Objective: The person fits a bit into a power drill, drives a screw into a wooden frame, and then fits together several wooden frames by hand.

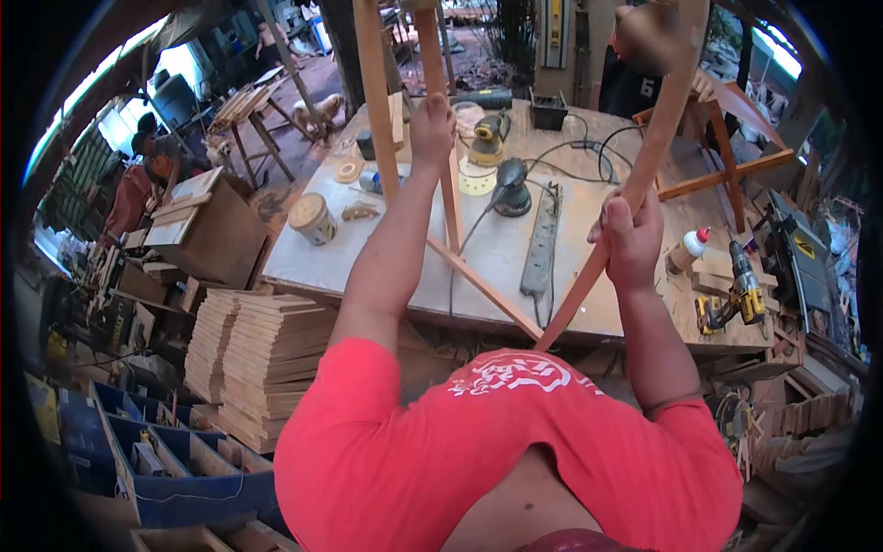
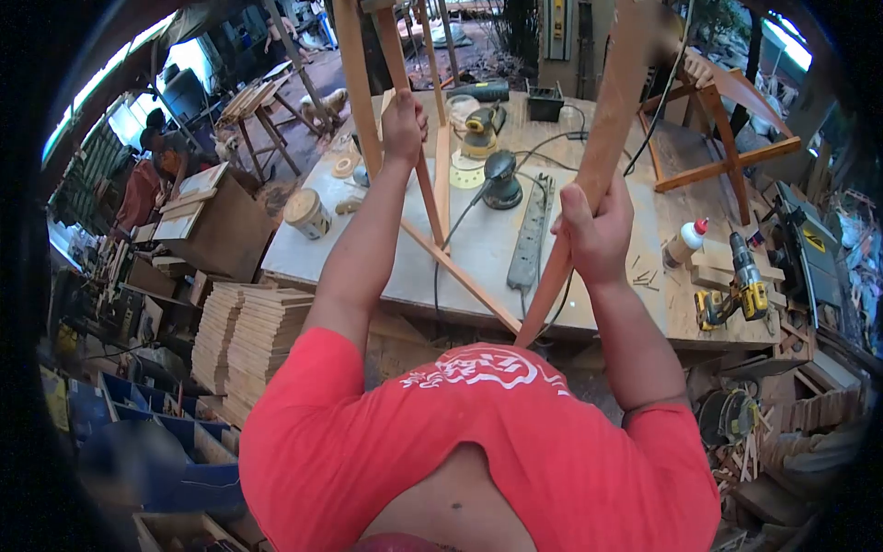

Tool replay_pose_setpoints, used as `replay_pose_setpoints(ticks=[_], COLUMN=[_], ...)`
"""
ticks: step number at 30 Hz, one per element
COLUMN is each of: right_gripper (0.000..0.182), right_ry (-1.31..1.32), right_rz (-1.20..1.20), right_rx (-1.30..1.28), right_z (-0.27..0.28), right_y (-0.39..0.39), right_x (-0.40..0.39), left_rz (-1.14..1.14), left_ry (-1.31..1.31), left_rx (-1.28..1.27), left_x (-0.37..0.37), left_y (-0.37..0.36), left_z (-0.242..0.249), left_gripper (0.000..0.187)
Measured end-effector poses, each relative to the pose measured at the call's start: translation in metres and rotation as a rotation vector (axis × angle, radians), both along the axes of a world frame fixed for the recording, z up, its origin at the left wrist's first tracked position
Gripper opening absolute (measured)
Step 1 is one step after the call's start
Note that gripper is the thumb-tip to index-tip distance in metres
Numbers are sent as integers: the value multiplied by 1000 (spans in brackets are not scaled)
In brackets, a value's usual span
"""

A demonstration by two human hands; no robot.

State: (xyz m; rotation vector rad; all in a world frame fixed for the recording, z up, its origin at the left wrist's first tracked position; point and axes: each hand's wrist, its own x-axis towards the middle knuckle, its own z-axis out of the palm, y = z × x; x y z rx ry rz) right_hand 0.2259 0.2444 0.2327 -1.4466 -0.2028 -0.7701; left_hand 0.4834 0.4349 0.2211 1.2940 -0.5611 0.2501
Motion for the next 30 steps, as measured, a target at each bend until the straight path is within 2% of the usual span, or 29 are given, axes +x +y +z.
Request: replay_pose_setpoints(ticks=[12,14,17,22,24,30], right_gripper=[50,40,41,43,55,52], right_ry=[-19,13,-14,-25,32,1], right_rz=[67,84,67,40,19,49], right_rx=[37,20,40,43,59,85], right_z=[30,33,35,31,22,20], right_y=[52,59,73,84,86,105], right_x=[26,32,36,40,40,41], left_rz=[12,0,13,-29,-54,-48], left_ry=[-15,-8,-12,-58,-54,-79], left_rx=[1,-1,16,92,108,91], left_x=[48,51,57,54,49,57], left_y=[23,23,24,32,32,28], left_z=[52,56,63,51,48,52], left_gripper=[51,52,52,52,52,52])
